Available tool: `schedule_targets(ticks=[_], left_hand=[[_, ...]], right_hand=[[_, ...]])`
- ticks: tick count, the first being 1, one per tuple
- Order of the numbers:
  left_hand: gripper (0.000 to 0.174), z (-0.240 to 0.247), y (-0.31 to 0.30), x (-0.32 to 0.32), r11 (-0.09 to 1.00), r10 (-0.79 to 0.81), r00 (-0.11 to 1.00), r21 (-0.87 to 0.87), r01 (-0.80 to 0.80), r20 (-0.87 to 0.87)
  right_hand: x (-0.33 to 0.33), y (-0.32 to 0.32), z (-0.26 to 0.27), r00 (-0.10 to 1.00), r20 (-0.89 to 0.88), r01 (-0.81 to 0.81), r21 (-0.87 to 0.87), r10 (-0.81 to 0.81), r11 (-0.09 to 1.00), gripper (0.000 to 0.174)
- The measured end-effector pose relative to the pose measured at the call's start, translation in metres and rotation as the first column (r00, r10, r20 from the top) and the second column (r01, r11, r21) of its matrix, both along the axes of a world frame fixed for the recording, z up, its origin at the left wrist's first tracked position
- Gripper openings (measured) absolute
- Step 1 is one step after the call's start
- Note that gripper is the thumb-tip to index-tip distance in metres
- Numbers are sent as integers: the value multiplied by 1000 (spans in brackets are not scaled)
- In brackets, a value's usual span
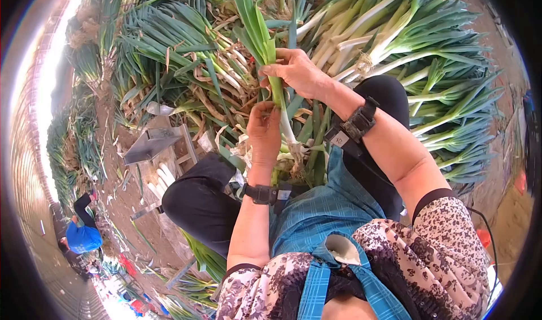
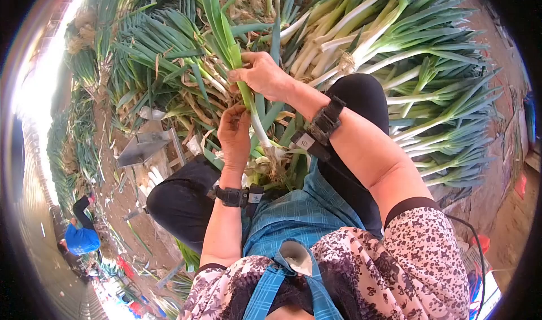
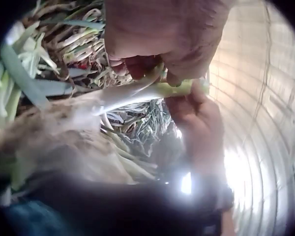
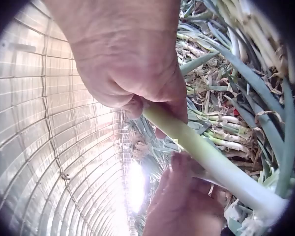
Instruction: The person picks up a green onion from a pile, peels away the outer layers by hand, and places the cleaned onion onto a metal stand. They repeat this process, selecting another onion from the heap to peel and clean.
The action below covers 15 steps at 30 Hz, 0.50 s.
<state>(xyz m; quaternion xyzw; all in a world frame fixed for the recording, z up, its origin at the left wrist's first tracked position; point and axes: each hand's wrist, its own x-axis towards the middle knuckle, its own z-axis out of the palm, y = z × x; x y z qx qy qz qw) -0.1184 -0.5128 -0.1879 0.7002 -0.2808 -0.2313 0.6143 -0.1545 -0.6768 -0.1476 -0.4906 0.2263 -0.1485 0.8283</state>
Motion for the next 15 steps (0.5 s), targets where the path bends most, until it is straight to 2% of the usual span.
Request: schedule_targets(ticks=[1,2,3,5,6,7,9,11,13,15], left_hand=[[11,-4,3,0,1000,-4,1000,5,4,-6],[11,-6,6,2,993,-45,964,118,14,261],[12,-7,7,3,974,-112,856,225,-6,505],[12,-8,13,0,966,-133,842,259,-9,523],[11,-8,18,-2,953,-177,834,301,14,523],[10,-10,25,-4,939,-221,825,342,36,520],[11,-36,51,-13,926,-248,845,371,63,475],[14,-65,77,-21,860,-414,829,461,221,375],[21,-55,74,-21,865,-379,864,460,203,331],[27,-20,53,-17,953,-229,749,300,42,622]], right_hand=[[1,-1,0,1000,-2,30,-23,-30,999,28],[0,-2,1,998,-3,59,-48,-60,997,26],[-2,-5,2,998,-6,63,-47,-64,997,26],[-3,-7,3,997,37,72,-101,-68,992,26],[-2,-5,4,989,45,145,-80,-142,986,26],[-2,-7,3,989,50,143,-77,-139,987,26],[-3,-16,3,976,98,206,-98,-196,974,28],[-4,-20,7,957,136,269,-80,-257,960,27],[-7,-20,8,947,108,313,-105,-302,944,29],[-8,-16,10,937,132,337,-104,-323,936,30]])
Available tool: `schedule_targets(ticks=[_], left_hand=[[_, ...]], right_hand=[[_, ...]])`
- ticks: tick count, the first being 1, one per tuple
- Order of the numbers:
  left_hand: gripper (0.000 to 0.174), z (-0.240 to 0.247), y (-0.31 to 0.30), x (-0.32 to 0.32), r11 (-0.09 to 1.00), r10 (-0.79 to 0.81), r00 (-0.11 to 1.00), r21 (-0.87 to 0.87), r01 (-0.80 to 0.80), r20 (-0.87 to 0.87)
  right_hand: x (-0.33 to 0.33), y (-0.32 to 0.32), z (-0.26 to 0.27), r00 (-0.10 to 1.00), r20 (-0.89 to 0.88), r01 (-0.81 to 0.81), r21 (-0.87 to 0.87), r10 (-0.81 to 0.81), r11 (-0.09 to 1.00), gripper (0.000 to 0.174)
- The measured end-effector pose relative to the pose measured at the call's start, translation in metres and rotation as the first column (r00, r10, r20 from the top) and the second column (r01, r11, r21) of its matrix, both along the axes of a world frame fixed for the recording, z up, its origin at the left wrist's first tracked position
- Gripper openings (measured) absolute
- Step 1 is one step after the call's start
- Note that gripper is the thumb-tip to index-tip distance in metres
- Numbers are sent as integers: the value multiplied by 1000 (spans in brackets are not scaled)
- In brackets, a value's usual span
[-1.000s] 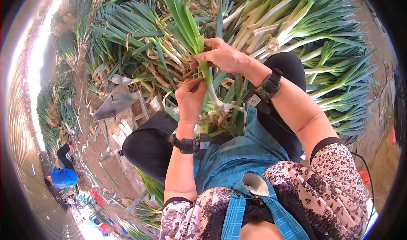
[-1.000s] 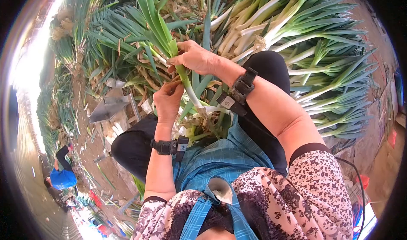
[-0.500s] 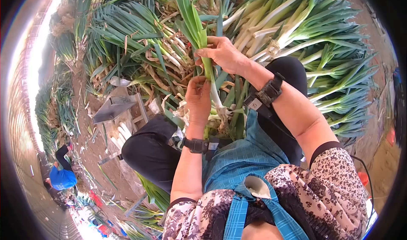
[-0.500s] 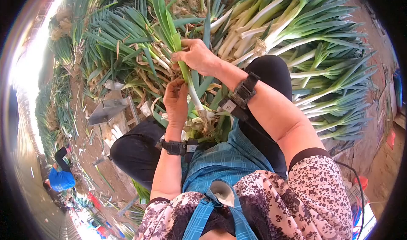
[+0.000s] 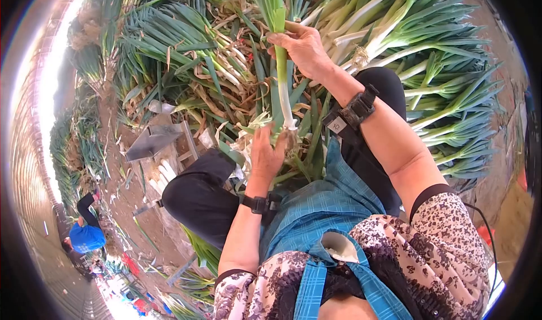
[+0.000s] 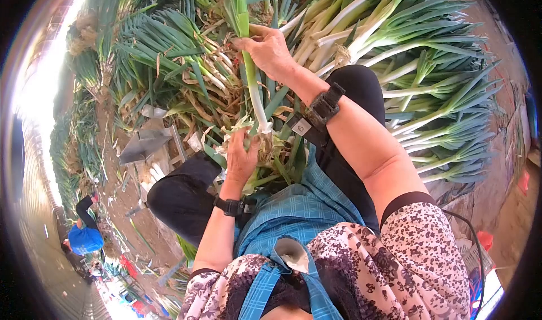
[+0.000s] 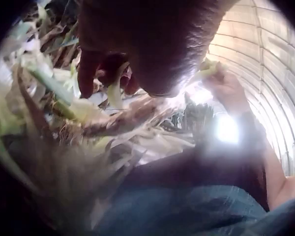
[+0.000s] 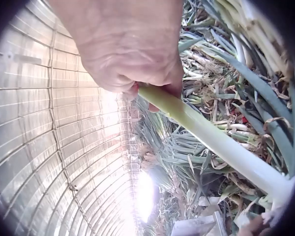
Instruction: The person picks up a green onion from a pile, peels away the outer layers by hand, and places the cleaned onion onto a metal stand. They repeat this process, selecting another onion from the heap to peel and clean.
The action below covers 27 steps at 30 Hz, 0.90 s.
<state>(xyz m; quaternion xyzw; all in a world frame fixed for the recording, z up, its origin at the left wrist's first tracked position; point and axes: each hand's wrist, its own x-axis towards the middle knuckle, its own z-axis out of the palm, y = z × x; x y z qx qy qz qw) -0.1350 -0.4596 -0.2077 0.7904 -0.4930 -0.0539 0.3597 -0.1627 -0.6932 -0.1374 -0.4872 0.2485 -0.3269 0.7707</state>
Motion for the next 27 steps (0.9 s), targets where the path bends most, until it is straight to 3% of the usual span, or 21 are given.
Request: schedule_targets(ticks=[2,4,5,6,8,10,12,13,16,17,19,20,22,25,27], left_hand=[[31,22,-14,-10,998,36,997,-49,-33,63],[26,20,-20,-12,965,-97,995,247,90,14],[19,18,-24,-14,926,-69,997,375,49,40],[19,17,-24,-12,928,-77,996,369,56,41],[13,8,-18,-4,920,-320,941,276,279,113],[11,-16,9,1,912,-395,907,180,369,144],[13,-20,44,2,792,-414,909,512,332,52],[13,-6,43,8,793,-423,904,506,340,55],[23,51,22,15,980,-14,999,197,21,-39],[37,68,2,18,995,-51,999,85,50,11],[43,87,-36,13,980,-119,978,-141,143,170],[42,88,-48,7,983,-124,964,-105,153,236],[29,62,-54,2,961,-221,970,146,234,-100],[14,36,-57,0,939,-340,938,39,343,-69],[12,36,-42,-3,924,-352,929,114,365,-113]], right_hand=[[2,3,3,995,57,79,47,-82,996,33],[5,1,3,991,38,130,12,-131,991,35],[3,0,2,985,5,175,5,-175,985,35],[0,-1,6,974,-31,223,-3,-223,975,35],[-13,-13,15,972,-7,235,-67,-236,970,34],[-17,-43,23,917,56,397,-52,-395,916,25],[-26,-75,35,903,97,424,-57,-418,904,21],[-31,-84,40,887,135,451,-55,-441,891,19],[-32,-90,45,899,169,406,16,-403,914,21],[-27,-84,44,900,139,411,40,-412,911,19],[-16,-72,36,911,127,384,90,-394,919,19],[-12,-67,30,915,103,373,147,-389,916,19],[-10,-62,22,924,94,349,193,-372,917,19],[-18,-70,15,923,46,350,317,-383,882,18],[-29,-83,14,911,33,374,353,-411,858,17]])
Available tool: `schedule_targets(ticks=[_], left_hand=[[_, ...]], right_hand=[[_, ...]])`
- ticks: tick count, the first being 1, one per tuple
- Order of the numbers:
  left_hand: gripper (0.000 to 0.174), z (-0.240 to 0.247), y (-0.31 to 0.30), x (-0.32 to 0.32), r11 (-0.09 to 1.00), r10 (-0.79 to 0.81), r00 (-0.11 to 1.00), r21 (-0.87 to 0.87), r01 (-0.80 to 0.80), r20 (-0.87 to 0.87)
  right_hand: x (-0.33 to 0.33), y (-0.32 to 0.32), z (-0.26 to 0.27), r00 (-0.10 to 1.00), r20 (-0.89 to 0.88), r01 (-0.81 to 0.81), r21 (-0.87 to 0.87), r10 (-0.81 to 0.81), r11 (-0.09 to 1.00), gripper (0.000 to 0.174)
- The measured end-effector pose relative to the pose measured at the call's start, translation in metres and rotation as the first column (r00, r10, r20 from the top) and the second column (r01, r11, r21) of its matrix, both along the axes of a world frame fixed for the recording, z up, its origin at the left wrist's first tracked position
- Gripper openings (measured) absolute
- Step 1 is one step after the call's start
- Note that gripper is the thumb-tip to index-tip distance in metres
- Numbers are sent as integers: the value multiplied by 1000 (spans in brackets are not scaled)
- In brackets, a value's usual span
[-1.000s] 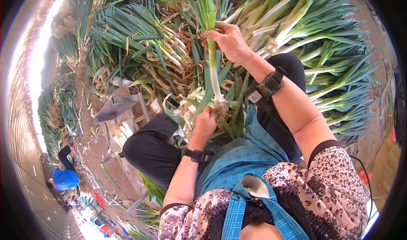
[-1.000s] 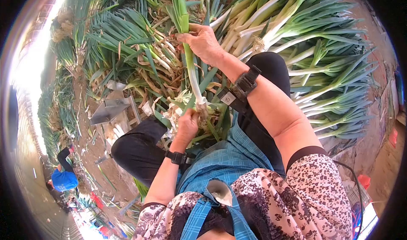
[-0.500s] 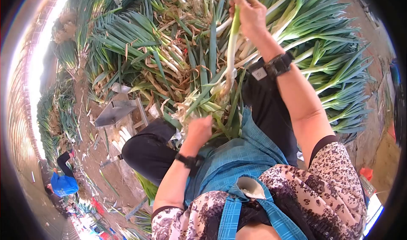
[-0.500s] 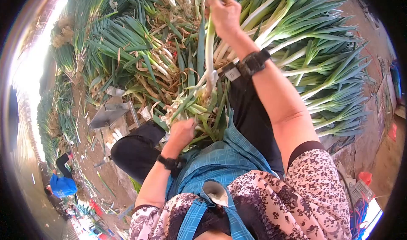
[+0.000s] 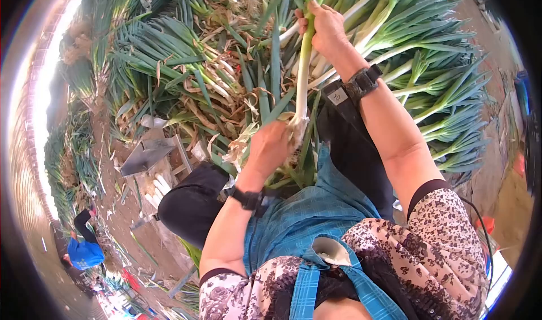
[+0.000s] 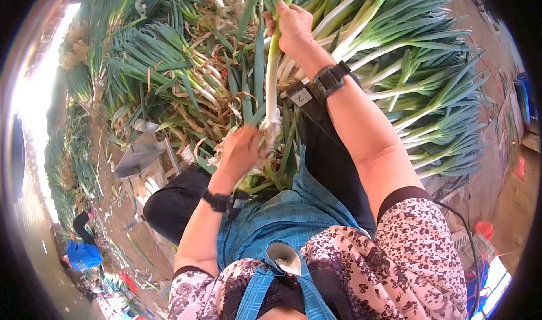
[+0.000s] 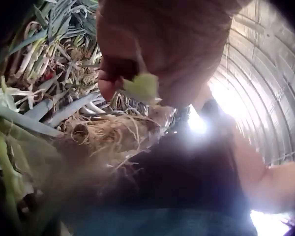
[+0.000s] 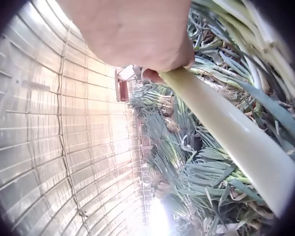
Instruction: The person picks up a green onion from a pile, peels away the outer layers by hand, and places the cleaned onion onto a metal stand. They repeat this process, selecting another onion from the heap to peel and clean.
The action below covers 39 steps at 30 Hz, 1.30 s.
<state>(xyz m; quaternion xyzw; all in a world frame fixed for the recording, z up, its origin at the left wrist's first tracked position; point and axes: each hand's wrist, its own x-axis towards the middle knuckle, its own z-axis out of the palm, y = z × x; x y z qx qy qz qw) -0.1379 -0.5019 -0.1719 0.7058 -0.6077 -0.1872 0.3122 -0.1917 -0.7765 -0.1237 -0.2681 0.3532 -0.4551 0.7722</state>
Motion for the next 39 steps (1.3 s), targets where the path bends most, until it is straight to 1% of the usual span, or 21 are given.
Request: schedule_targets(ticks=[3,5,8,10,11,14,15,17,18,20,23,24,27,29,30,31,34,35,37,38,39], left_hand=[[16,-19,62,7,910,-162,969,407,75,184],[20,-48,125,16,612,-407,903,775,157,138],[28,-8,115,36,639,-181,974,769,12,136],[21,16,65,42,937,241,969,247,-246,51],[22,34,35,42,956,294,946,67,-287,-138],[25,49,-37,23,969,58,803,-161,-189,-592],[25,46,-44,16,968,58,804,-164,-191,-592],[40,36,-50,6,984,73,323,122,134,-944],[40,29,-46,4,981,75,320,126,144,-945],[47,19,-29,-6,963,140,-193,88,254,-971],[40,24,-4,-11,917,308,154,337,216,-939],[40,26,6,-15,915,315,154,342,212,-937],[29,32,39,-30,926,378,-16,378,13,-926],[22,38,59,-38,907,389,-128,403,-123,-913],[22,30,74,-31,876,404,-540,483,-6,-738],[22,28,89,-27,875,402,-537,484,-12,-741],[27,32,121,-19,870,486,-155,493,-6,-860],[27,27,131,-15,869,486,-159,495,-16,-859],[30,15,143,-1,730,574,645,672,-125,-504],[39,15,144,6,718,459,841,677,-161,-287],[39,23,134,4,717,461,838,678,-160,-290]], right_hand=[[-8,-26,1,999,9,44,17,-44,999,17],[-20,-43,1,994,107,-3,16,2,1000,19],[-28,-55,-11,922,330,-198,-51,204,979,24],[-25,-48,-12,781,530,-372,-32,331,928,27],[-20,-42,-11,778,530,-375,-39,337,926,27],[-10,-20,-8,595,729,-540,49,339,840,32],[-7,-18,-8,594,728,-541,47,342,839,32],[-7,-15,-10,490,823,-596,75,289,799,34],[-9,-17,-9,514,811,-598,103,281,795,34],[-13,-18,-10,598,754,-560,152,271,815,33],[-13,-25,-15,695,673,-513,221,251,829,31],[-17,-32,-15,687,683,-535,245,248,809,31],[-13,-34,-20,734,640,-500,283,227,818,31],[-8,-28,-14,916,381,-259,314,128,913,32],[-10,-37,-21,918,366,-267,275,156,924,31],[-10,-40,-20,915,371,-272,274,159,923,31],[-12,-38,-20,944,299,-206,197,141,959,27],[-9,-32,-20,942,301,-216,199,150,956,27],[-7,-25,-16,979,160,-148,126,127,981,24],[-6,-20,-12,980,146,-152,121,134,981,22],[-4,-18,-12,980,142,-154,122,137,980,22]])
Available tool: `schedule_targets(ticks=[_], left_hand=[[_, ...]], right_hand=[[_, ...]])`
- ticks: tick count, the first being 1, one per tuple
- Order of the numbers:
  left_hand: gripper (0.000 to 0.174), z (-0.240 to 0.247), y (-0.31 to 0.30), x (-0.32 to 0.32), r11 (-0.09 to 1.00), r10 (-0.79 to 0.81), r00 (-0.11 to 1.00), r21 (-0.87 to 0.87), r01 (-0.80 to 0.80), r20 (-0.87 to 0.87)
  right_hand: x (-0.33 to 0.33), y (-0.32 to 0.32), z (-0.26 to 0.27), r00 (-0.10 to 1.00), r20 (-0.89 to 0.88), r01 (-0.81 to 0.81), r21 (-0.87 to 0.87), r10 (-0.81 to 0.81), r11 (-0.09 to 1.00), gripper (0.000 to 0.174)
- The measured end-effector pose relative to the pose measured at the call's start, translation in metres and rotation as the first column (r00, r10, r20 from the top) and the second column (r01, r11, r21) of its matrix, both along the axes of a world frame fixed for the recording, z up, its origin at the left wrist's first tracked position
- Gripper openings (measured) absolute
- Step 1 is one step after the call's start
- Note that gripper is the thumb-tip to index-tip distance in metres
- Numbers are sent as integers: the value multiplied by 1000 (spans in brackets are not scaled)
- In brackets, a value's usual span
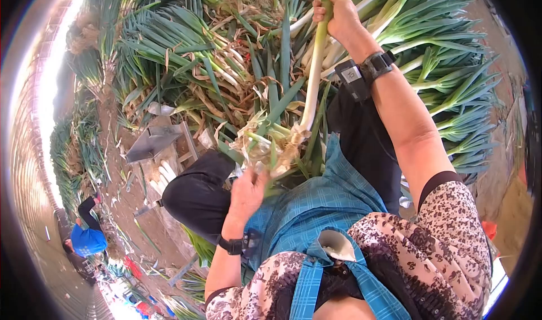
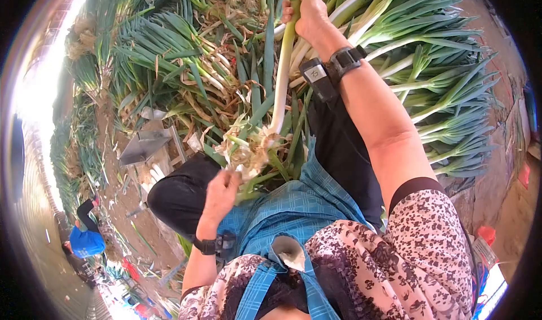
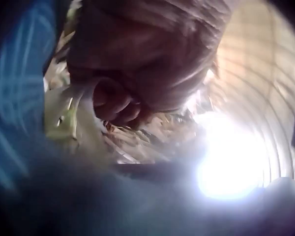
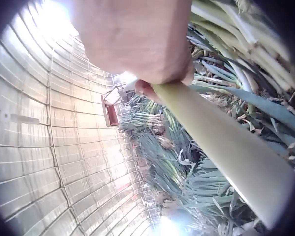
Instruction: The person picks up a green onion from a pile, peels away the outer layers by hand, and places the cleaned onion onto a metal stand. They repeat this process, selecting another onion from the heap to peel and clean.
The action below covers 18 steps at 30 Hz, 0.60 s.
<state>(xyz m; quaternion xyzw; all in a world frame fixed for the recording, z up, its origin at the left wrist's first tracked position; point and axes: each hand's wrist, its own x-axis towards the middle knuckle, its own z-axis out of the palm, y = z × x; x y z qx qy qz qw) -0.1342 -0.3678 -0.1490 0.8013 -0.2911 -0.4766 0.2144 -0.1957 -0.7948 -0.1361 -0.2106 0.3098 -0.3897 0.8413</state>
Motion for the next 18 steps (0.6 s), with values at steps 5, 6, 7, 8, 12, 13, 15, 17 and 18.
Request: schedule_targets(ticks=[5,6,7,8,12,13,15,17,18], left_hand=[[34,27,-80,-18,791,227,894,-608,61,385],[30,22,-93,-21,763,155,876,-619,188,457],[27,18,-101,-24,723,88,844,-617,311,529],[27,9,-104,-25,722,84,847,-618,312,525],[10,-2,-105,-28,667,108,933,-721,188,344],[7,7,-95,-28,763,149,968,-646,16,201],[8,-8,-66,-17,839,219,960,-537,-92,177],[5,-30,-37,-5,858,244,931,-508,-76,273],[7,-34,-30,-3,876,266,894,-478,-68,360]], right_hand=[[13,10,-1,999,-33,-36,-32,35,999,21],[13,12,0,997,-72,-33,-46,29,998,21],[13,13,1,997,-70,-17,-27,15,999,21],[12,13,2,997,-74,-12,-26,10,1000,21],[7,-10,-15,980,-181,86,-13,-87,996,20],[5,-18,-19,965,-227,133,-4,-130,991,20],[-2,-35,-24,952,-245,182,-19,-181,983,21],[-6,-40,-29,912,-298,283,-46,-284,958,22],[-5,-37,-26,913,-298,279,-43,-279,959,22]])
